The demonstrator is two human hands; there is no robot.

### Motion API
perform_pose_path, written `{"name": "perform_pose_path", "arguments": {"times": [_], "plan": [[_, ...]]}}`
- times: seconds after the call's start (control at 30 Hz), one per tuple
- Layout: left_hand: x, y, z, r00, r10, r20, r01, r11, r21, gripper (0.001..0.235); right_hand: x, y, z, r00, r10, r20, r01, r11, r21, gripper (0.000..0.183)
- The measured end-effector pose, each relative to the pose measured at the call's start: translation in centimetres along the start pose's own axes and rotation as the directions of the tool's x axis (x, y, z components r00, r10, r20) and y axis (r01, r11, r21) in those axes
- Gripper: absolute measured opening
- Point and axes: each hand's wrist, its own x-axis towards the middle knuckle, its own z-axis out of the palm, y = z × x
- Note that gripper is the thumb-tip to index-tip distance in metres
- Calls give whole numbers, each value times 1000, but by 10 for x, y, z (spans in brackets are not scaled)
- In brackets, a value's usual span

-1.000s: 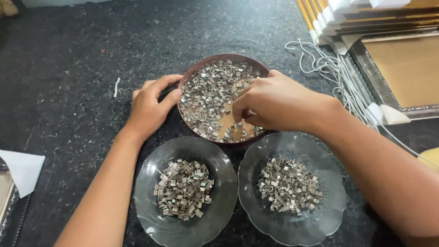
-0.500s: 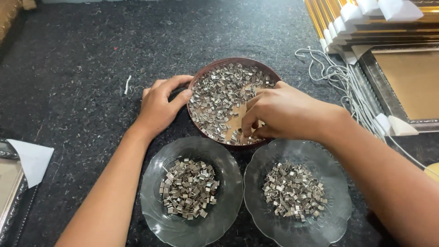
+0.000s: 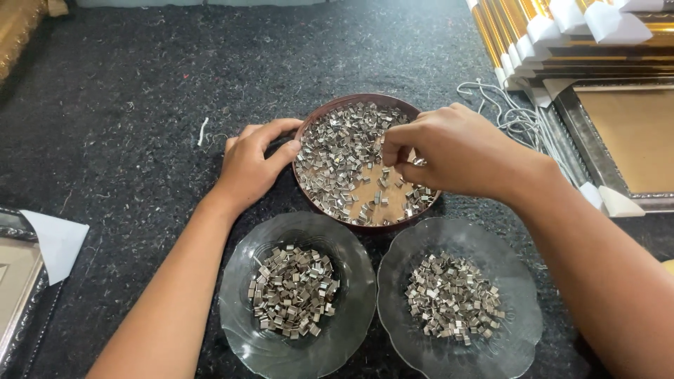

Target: Sorting small metal frame clips from a central bowl into two separate glass plates based on their type.

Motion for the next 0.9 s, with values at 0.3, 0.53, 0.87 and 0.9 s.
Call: {"name": "perform_pose_path", "arguments": {"times": [0.3, 0.53, 0.87, 0.9], "plan": [[0, 0, 0, 1000, 7, -2, -7, 1000, 5, 36, 5, 2, 19, 996, -49, 73, 53, 997, -62, 20], [-4, -3, -1, 1000, 2, 1, -2, 999, -36, 36, 4, 4, 11, 993, 54, 107, -45, 996, -83, 15], [-4, -1, -3, 1000, 5, -4, -6, 999, -46, 34, 0, 2, -3, 1000, 28, 11, -29, 999, 14, 14], [-4, -1, -2, 1000, 8, -2, -8, 999, -43, 34, 0, -1, -6, 1000, -8, 6, 8, 999, -39, 16]]}}
